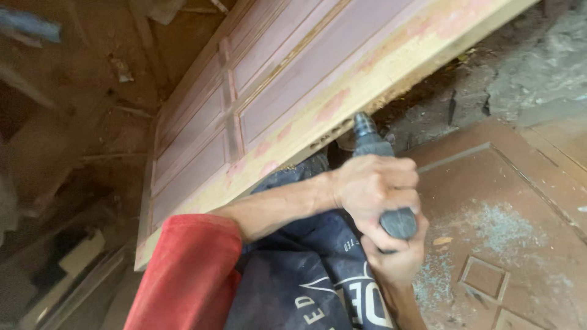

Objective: The person uses a cordless drill to create a series of holes along the edge of a wooden plank. The person holds the plank steady with one hand while operating the drill with the other, moving along the plank to drill multiple holes in sequence.

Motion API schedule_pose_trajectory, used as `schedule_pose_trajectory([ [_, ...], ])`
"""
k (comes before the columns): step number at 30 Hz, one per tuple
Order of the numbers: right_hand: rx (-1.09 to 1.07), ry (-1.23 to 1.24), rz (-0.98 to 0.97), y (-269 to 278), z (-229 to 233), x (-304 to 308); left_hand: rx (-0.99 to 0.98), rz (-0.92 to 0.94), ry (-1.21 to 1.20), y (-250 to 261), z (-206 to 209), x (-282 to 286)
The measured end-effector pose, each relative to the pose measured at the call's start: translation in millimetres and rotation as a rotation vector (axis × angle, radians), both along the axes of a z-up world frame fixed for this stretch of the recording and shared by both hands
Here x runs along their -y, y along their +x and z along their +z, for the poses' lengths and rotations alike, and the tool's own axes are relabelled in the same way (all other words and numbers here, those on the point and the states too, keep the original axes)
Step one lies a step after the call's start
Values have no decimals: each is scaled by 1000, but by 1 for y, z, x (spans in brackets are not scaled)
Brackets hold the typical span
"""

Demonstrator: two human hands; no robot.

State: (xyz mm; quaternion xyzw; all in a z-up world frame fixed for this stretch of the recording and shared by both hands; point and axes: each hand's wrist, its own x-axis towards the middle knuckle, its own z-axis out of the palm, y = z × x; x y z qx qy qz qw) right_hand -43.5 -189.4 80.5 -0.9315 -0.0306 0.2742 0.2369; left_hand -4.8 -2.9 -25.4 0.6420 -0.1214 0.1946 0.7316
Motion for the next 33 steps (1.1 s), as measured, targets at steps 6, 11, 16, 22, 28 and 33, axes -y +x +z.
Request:
schedule_pose_trajectory([
  [6, 55, 171, 98, 15, 3, -7, -23, -19, 142, -2, 10, 6],
  [11, -19, 81, -43, 11, 18, -5, -61, -26, 254, -4, 24, 20],
  [16, -13, 161, -108, -6, 26, 6, -47, -43, 297, -12, 31, 37],
  [22, 5, 193, -117, -5, 15, 1, -60, -36, 294, -8, 23, 31],
  [28, 74, 138, -49, 9, 12, -3, -106, -49, 286, 0, 17, 24],
  [33, 93, 134, -79, 15, 13, -12, -62, -70, 273, 10, 15, 16],
])
